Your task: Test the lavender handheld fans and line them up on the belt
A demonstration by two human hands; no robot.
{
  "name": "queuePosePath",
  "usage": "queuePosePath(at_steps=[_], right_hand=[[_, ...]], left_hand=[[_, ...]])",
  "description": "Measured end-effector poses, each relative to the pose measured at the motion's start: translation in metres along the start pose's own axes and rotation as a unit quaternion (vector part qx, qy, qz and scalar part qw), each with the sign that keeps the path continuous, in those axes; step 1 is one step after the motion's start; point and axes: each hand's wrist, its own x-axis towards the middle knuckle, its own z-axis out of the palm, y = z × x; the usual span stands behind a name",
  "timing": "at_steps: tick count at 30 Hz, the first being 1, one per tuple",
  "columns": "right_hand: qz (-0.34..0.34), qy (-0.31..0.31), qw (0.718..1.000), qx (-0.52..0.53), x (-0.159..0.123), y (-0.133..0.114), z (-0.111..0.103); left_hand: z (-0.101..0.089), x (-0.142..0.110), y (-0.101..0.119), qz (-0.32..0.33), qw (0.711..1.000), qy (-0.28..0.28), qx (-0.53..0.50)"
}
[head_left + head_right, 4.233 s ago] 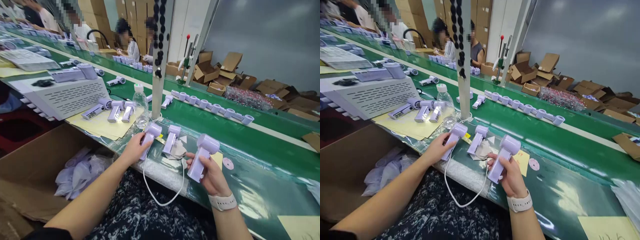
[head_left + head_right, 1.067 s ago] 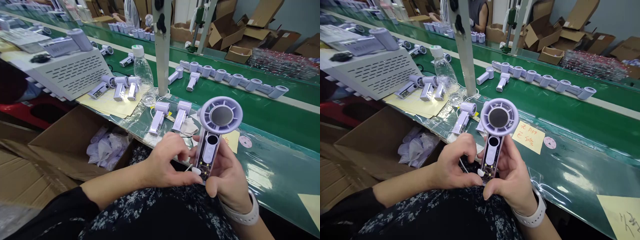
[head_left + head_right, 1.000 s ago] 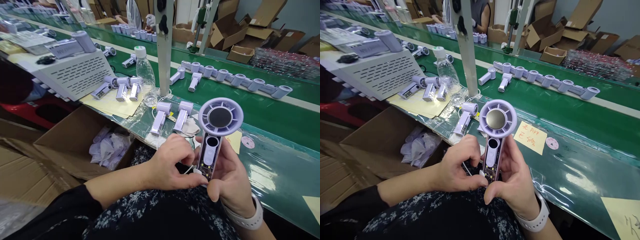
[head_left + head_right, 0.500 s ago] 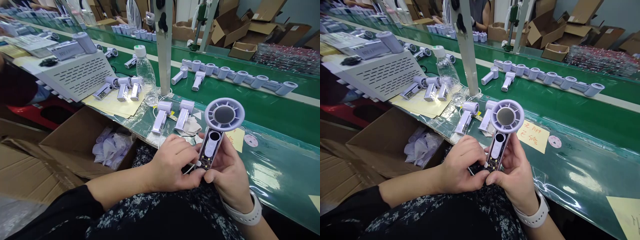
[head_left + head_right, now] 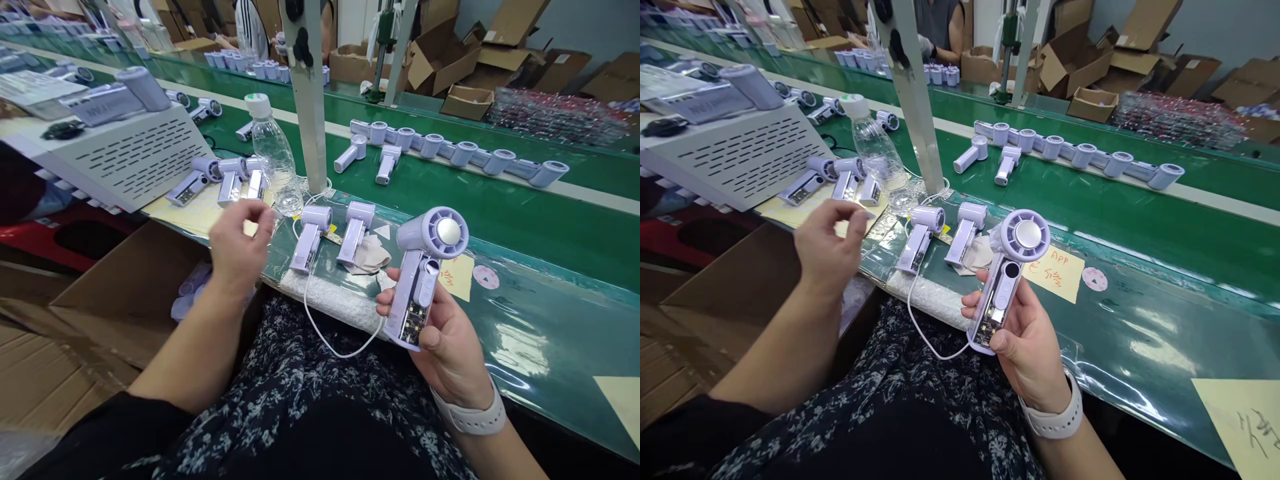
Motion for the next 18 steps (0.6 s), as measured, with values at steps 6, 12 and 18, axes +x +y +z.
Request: queuePosePath(at_steps=[6,12,18], right_hand=[[0.023,-0.033,0.998,0.057,0.003,0.002,-0.003],[0.051,-0.08,0.994,0.047,0.008,0.001,-0.004],[0.014,-0.041,0.988,-0.147,0.018,0.005,-0.037]], left_hand=[[-0.017,0.008,-0.094,-0.051,0.968,-0.014,0.246],[-0.016,-0.019,-0.1,-0.071,0.954,-0.135,0.257],[-0.041,0.018,-0.073,-0.04,0.945,-0.209,0.25]])
